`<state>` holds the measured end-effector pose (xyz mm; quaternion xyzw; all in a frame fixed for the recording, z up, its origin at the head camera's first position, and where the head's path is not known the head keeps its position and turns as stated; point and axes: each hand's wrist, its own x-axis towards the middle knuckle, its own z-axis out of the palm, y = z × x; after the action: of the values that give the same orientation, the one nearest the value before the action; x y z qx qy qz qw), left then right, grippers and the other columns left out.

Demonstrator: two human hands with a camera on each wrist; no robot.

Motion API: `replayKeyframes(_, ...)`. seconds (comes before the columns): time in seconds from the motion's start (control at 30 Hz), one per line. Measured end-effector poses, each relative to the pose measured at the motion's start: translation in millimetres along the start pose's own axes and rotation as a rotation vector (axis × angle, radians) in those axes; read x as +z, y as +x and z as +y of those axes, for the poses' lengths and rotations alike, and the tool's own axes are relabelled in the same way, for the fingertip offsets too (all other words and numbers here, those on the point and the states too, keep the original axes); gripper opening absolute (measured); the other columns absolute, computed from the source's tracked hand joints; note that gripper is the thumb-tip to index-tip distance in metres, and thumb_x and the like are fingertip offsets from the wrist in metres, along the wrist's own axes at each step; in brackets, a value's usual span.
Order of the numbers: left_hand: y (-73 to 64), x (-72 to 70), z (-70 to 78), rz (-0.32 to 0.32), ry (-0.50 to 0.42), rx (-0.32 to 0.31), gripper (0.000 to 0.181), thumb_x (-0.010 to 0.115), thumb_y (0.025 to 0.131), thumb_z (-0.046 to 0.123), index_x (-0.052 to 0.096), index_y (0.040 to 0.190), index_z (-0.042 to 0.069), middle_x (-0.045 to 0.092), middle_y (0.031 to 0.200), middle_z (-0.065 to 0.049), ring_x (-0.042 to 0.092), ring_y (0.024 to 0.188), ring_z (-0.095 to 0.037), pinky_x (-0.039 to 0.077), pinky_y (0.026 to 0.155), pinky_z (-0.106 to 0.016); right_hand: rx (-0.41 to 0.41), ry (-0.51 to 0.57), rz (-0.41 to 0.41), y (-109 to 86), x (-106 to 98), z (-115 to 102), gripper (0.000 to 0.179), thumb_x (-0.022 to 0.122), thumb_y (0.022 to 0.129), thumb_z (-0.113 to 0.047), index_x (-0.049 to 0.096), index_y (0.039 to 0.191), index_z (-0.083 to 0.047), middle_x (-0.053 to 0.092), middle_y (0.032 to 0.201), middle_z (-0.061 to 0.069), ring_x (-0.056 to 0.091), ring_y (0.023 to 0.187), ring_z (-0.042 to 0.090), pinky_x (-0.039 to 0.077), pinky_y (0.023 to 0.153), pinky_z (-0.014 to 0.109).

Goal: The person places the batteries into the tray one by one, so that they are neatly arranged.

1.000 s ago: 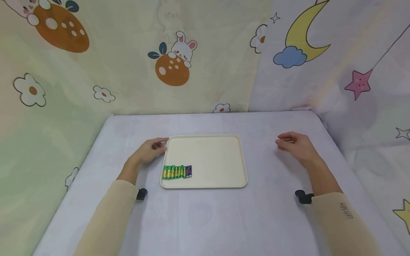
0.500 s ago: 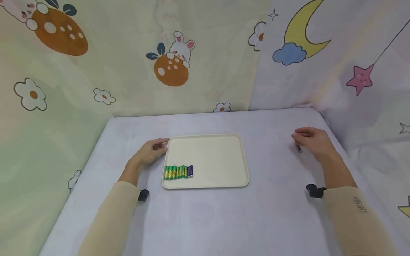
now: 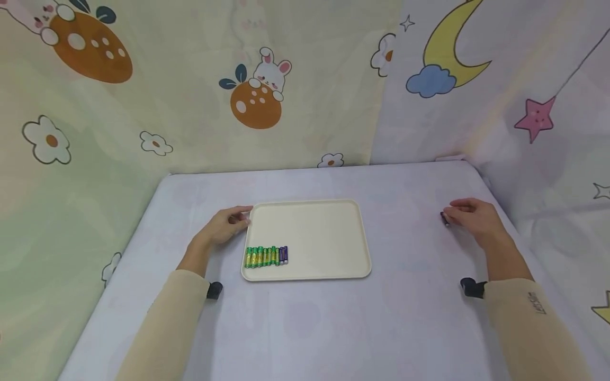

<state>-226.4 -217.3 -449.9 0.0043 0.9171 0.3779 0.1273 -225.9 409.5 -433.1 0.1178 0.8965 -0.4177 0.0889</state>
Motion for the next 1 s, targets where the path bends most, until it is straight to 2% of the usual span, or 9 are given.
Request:
replayKeyframes(0.03,0.1,0.0,-0.2,0.000,-0.001,0.002,0.047,0.064,0.103,0.030,0.057,0.148,0.023,0.061,0.124,-0.006,0.055,0.113,-0.025,0.045,0.096,-0.043,0.003,-0.001,0.000,1.2,0.2,2.3,0.078,0.064,0.097,-0.054,0.044,0.146,0.004,0.062,0.103,-0.016,0.055,0.084,-0.014,0.049,0.082,0.025)
replayKeyframes(0.1,0.4,-0.4,-0.3,0.000,-0.002,0.011,0.047,0.065,0.102,0.030,0.057,0.148,0.022,0.061,0.124,-0.006,0.055,0.112,-0.025,0.045,0.097,-0.043,0.015,-0.014,-0.003,2.5,1.7,5.7,0.078,0.063,0.097,-0.056,0.044,0.146,0.003,0.062,0.104,-0.013,0.056,0.088,-0.008,0.047,0.083,0.028)
replayKeyframes(0.17,0.5,-1.4,0.4,0.003,-0.005,0.016,0.046,0.065,0.102,0.029,0.057,0.148,0.022,0.061,0.123,-0.006,0.055,0.112,-0.026,0.044,0.097,-0.043,0.023,-0.035,-0.008,3.2,4.3,7.8,0.079,0.062,0.098,-0.057,0.044,0.146,0.003,0.065,0.114,0.000,0.058,0.098,0.005,0.045,0.085,0.035)
replayKeyframes(0.27,0.3,-2.5,1.0,-0.001,-0.006,0.019,0.046,0.064,0.103,0.028,0.057,0.148,0.021,0.061,0.123,-0.007,0.055,0.111,-0.025,0.044,0.096,-0.043,0.030,-0.059,0.004,3.7,10.4,8.4,0.077,0.060,0.098,-0.056,0.045,0.144,0.003,0.058,0.130,0.022,0.057,0.111,0.026,0.047,0.086,0.038)
replayKeyframes(0.37,-0.3,-3.1,1.4,-0.005,-0.007,0.011,0.046,0.064,0.103,0.028,0.057,0.148,0.021,0.061,0.123,-0.006,0.054,0.111,-0.025,0.044,0.095,-0.042,0.032,-0.075,0.029,4.2,16.5,6.3,0.072,0.063,0.099,-0.050,0.047,0.142,0.005,0.054,0.134,0.028,0.052,0.117,0.037,0.046,0.086,0.042)
replayKeyframes(0.57,0.3,-1.9,-1.1,-0.001,-0.007,0.010,0.047,0.065,0.102,0.029,0.057,0.148,0.021,0.061,0.122,-0.006,0.055,0.110,-0.025,0.044,0.095,-0.042,0.051,-0.148,0.097,5.7,24.7,-1.7,0.058,0.070,0.097,-0.034,0.053,0.134,0.007,0.058,0.123,0.028,0.054,0.110,0.041,0.045,0.081,0.045)
replayKeyframes(0.73,2.6,-0.7,-4.2,-0.006,-0.004,0.020,0.047,0.065,0.102,0.029,0.057,0.148,0.021,0.062,0.123,-0.007,0.054,0.110,-0.024,0.044,0.095,-0.042,0.065,-0.198,0.134,6.2,27.5,-5.0,0.047,0.068,0.097,-0.026,0.057,0.129,0.007,0.063,0.116,0.027,0.057,0.105,0.040,0.046,0.075,0.042)
replayKeyframes(0.87,2.7,-1.2,-3.6,-0.005,-0.015,0.012,0.046,0.065,0.102,0.029,0.057,0.147,0.022,0.061,0.123,-0.006,0.054,0.109,-0.025,0.044,0.095,-0.042,0.062,-0.205,0.125,6.2,27.7,-4.7,0.045,0.066,0.098,-0.026,0.058,0.129,0.005,0.064,0.118,0.028,0.056,0.107,0.040,0.046,0.077,0.044)
replayKeyframes(1.0,2.6,-1.8,-3.2,-0.004,-0.024,0.001,0.046,0.065,0.102,0.029,0.058,0.147,0.022,0.061,0.123,-0.006,0.054,0.109,-0.024,0.044,0.094,-0.042,0.026,-0.137,0.049,5.3,31.0,-6.6,0.051,0.064,0.101,-0.034,0.056,0.134,0.004,0.059,0.128,0.028,0.055,0.115,0.039,0.046,0.085,0.046)
